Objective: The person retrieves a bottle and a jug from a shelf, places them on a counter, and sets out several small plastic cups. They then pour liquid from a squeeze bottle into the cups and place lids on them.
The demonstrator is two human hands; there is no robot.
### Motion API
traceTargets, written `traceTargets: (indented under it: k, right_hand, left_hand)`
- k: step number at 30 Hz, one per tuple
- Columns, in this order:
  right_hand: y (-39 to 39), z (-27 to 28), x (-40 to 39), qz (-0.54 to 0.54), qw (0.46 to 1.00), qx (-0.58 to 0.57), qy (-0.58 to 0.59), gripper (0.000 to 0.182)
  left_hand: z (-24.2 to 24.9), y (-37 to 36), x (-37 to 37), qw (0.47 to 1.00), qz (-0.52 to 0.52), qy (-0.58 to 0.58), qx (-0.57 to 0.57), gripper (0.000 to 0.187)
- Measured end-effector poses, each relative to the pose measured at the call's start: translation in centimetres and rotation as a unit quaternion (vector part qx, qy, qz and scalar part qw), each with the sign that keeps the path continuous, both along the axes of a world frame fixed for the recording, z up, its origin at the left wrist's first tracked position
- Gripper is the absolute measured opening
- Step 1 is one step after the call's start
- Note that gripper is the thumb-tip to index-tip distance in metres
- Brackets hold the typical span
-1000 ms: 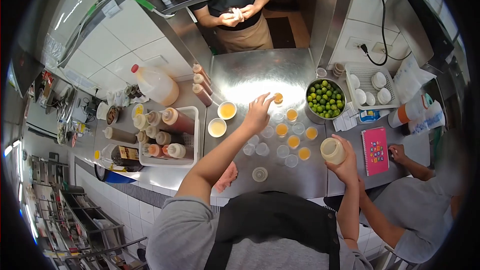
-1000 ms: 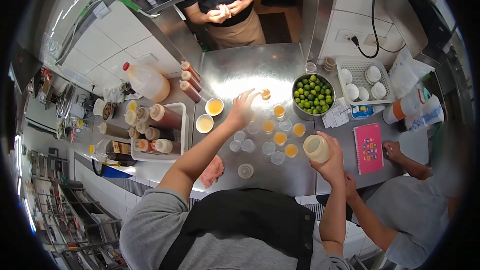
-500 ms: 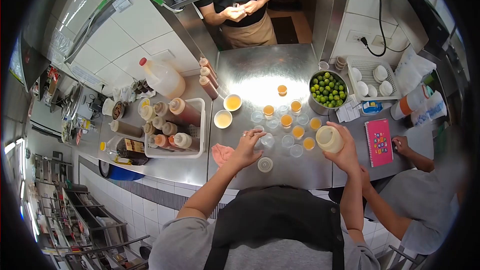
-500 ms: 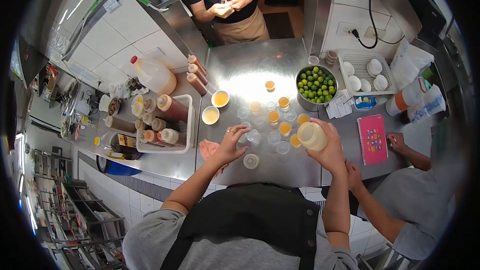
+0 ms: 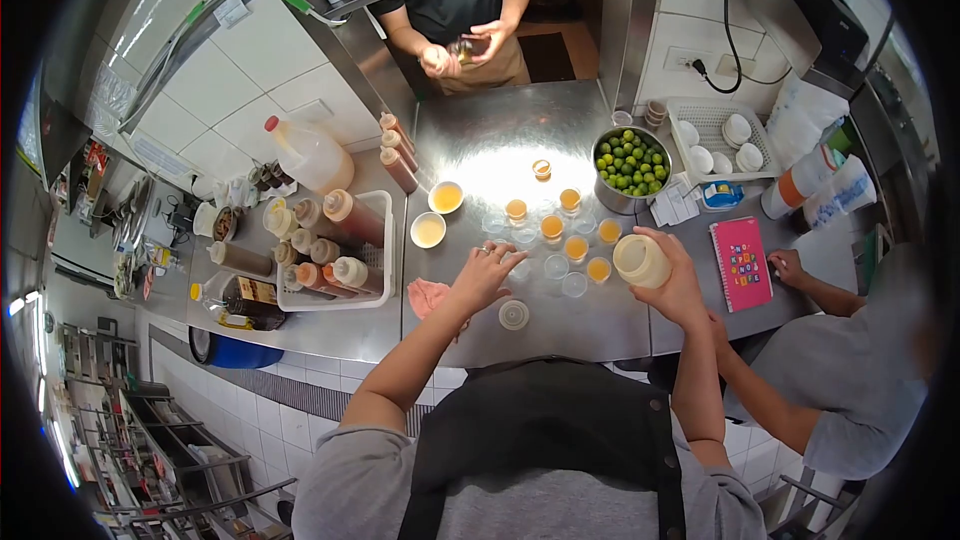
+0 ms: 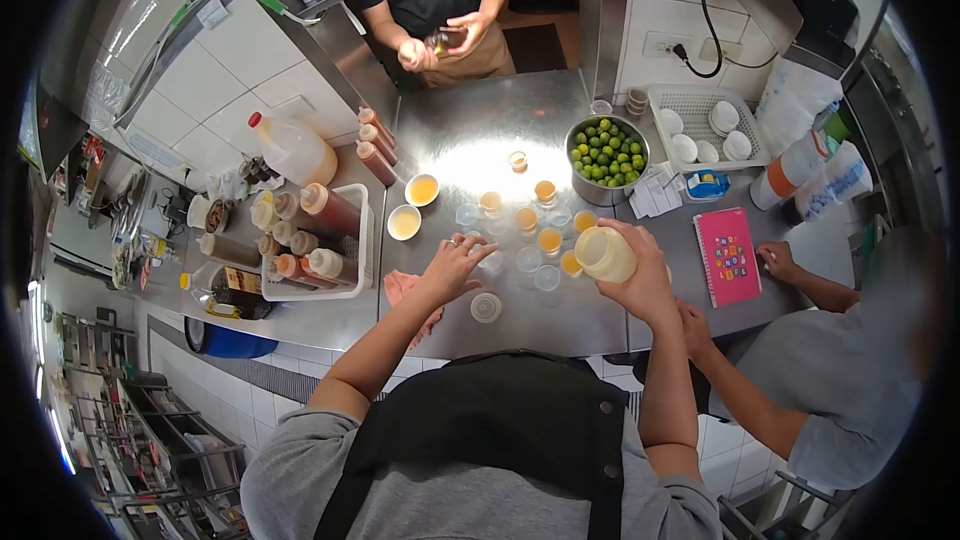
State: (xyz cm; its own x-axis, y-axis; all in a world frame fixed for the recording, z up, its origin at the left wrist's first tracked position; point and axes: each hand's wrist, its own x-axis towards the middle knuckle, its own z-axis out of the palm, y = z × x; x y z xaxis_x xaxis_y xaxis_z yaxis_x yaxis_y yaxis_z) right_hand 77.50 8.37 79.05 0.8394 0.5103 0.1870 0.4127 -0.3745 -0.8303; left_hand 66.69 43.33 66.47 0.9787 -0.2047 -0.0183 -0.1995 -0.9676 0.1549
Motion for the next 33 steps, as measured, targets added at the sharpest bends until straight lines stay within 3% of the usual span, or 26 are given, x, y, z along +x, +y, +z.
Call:
traceTargets:
  k: [13, 19, 23, 26, 28, 29, 31, 33]
  right_hand:
    - [-0.5, 0.2, -0.1, 0.004, 1.0, 0.001, -0.005, 0.076]
    - [-0.6, -0.8, 0.3, 0.014, 0.999, 0.007, -0.035, 0.075]
    - [-0.4, -0.7, 0.3, 0.024, 0.999, 0.01, -0.021, 0.076]
    - [-0.2, -0.5, 0.3, 0.026, 0.999, -0.011, 0.028, 0.082]
    - [0.1, -0.6, 0.4, 0.027, 0.999, -0.004, 0.016, 0.08]
    - [0.2, -0.6, 0.4, 0.028, 1.0, 0.002, 0.004, 0.078]
    - [0.4, -0.5, 0.6, 0.027, 1.0, 0.005, 0.003, 0.078]
    - [0.5, -0.4, 0.5, 0.029, 1.0, 0.012, 0.0, 0.078]
  left_hand:
    - [-0.8, 0.1, 0.1, 1.0, -0.012, -0.01, -0.007, 0.061]
    - [-2.8, 0.6, -0.6, 0.999, -0.013, -0.037, -0.025, 0.016]
    - [-3.1, 0.6, -1.7, 0.996, 0.002, -0.043, -0.073, 0.017]
    - [-3.1, 1.2, -1.9, 0.989, 0.014, -0.036, -0.14, 0.031]
    - [-3.0, 1.4, -1.2, 0.976, 0.047, -0.017, -0.21, 0.057]
    - [-2.7, 1.4, -0.9, 0.977, 0.046, -0.02, -0.209, 0.057]
    - [-1.8, 1.6, -0.1, 0.984, -0.025, -0.024, -0.175, 0.072]
    - [-1.3, 1.5, 0.6, 0.985, -0.053, 0.011, -0.163, 0.074]
